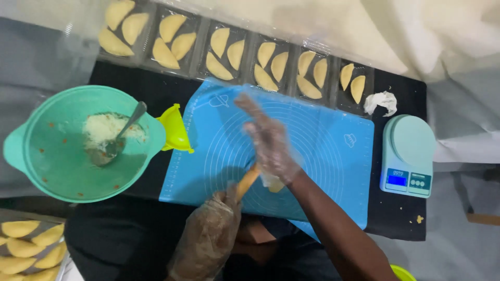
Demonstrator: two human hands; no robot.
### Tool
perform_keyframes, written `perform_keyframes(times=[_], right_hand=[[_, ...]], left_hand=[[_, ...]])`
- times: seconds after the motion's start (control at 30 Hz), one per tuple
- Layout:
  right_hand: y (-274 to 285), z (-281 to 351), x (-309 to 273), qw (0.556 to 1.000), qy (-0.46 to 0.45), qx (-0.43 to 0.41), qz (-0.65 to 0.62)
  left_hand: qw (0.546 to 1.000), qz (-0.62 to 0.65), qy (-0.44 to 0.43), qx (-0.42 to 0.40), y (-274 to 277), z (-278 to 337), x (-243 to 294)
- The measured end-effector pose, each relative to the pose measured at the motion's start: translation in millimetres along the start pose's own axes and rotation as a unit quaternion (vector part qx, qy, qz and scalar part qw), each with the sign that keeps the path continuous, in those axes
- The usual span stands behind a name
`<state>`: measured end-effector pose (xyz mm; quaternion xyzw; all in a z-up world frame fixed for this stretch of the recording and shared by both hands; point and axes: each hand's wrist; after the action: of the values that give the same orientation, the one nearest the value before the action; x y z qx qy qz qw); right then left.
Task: A person wearing gloves prepares pastries by rolling out dough with a rolling pin, using a plastic mold to shape and seal them, and adding filling with a spoon.
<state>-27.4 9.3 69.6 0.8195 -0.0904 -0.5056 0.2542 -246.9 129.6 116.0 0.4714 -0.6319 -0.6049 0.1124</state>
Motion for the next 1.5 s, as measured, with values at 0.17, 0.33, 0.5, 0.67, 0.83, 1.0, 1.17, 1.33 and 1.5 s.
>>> perform_keyframes(times=[0.17,0.33,0.5,0.67,0.83,1.0,1.17,1.33,1.5], right_hand=[[62,48,0,0.992,0.003,0.079,0.102],[79,119,38,0.958,-0.036,0.071,0.276],[86,142,45,0.912,-0.204,0.106,0.340],[65,148,62,0.844,-0.321,0.128,0.410],[54,123,34,0.842,-0.273,0.102,0.455],[62,87,22,0.841,-0.349,0.011,0.413],[71,63,32,0.793,-0.456,-0.071,0.398],[71,54,26,0.834,-0.401,-0.013,0.380],[66,66,61,0.853,-0.337,0.040,0.397]], left_hand=[[1.000,-0.006,-0.005,0.003,-36,-34,-48],[0.980,0.172,-0.004,0.099,-83,-47,-18],[0.988,0.035,0.039,0.142,-146,-88,26],[0.990,0.089,0.082,0.074,-150,-104,26],[0.882,0.371,0.151,-0.248,-113,-138,-17],[0.863,0.393,0.182,-0.259,-115,-157,-35],[0.842,0.417,0.224,-0.257,-112,-178,-50],[0.812,0.442,0.291,-0.248,-103,-191,-64],[0.859,0.337,0.252,-0.291,-106,-196,-67]])
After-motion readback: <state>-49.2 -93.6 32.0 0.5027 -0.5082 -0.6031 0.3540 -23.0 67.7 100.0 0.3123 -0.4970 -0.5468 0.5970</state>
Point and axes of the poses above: each hand's wrist, its own z-axis away from the middle knuckle, its own y-axis out of the back of the hand, x = y × z, and after that the axes turned 9 degrees about -y, right-handed
